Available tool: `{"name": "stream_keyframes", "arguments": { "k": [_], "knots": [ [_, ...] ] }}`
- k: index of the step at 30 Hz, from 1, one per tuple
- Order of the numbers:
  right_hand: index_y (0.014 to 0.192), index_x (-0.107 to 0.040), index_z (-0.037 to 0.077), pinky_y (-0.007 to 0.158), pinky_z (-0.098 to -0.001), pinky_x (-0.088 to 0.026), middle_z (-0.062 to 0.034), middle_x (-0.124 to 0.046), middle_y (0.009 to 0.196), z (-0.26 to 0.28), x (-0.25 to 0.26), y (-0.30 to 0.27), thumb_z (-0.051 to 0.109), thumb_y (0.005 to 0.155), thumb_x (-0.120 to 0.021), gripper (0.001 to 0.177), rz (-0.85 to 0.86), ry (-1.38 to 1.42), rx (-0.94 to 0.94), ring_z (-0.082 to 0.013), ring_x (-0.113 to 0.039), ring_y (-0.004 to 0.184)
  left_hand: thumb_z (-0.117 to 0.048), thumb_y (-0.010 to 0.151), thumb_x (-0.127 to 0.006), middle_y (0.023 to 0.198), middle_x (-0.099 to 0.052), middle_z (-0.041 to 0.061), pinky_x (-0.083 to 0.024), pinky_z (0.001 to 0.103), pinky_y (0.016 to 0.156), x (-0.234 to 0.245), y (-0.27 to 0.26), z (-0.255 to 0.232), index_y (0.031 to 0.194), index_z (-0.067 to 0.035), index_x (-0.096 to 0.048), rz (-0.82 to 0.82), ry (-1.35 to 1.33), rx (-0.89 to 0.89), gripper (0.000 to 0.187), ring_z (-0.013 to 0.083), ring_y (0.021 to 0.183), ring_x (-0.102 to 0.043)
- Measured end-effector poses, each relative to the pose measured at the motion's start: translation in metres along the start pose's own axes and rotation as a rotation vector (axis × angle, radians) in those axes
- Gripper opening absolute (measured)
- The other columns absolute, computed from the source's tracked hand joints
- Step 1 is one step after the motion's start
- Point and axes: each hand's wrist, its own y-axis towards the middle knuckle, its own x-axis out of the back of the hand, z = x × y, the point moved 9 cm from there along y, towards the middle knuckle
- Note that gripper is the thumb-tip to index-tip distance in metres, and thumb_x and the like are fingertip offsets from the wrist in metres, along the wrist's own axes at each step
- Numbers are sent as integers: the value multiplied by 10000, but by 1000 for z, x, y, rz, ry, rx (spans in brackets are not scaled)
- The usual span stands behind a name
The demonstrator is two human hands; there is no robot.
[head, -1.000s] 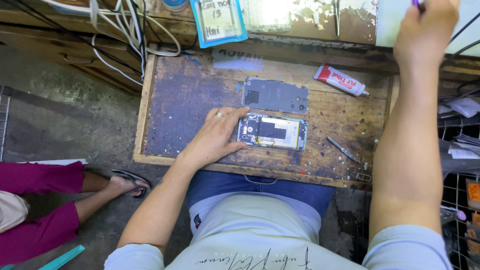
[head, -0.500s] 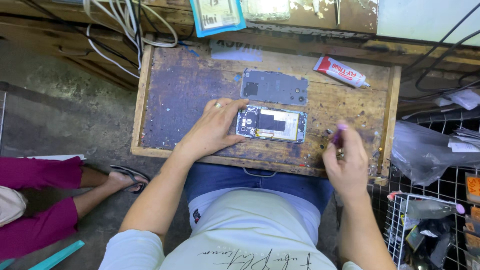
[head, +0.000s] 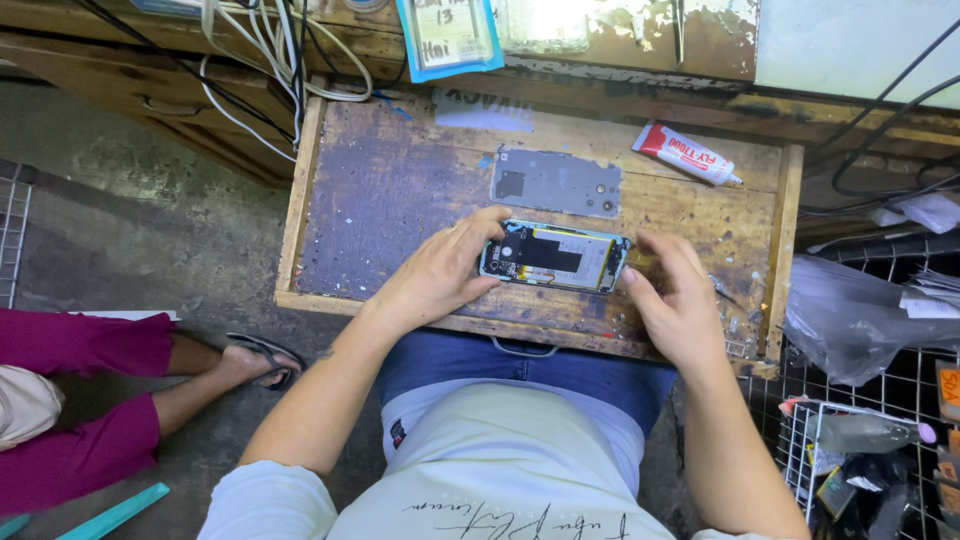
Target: The person works on a disassembled smartphone placed on a wooden workbench. They use a small metal tool to pry and manipulate internal components and connectors within the phone's chassis. The person also handles a purple pen-like tool and a tube of adhesive is visible on the table.
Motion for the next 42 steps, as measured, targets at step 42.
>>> {"name": "stream_keyframes", "arguments": {
  "k": [42],
  "knots": [
    [1167,-612,-38,882,-323,-497,-112,-618,1055,14,-18,23,-38,1015,-664,161,-259,100,126,-201,-585,968,-261,1139,-495,1165,-673,179,-537,449,1019,-102,31,90,1117,0,-634,-619,-1984,544,296,301,1106,-655]
  ]
}}
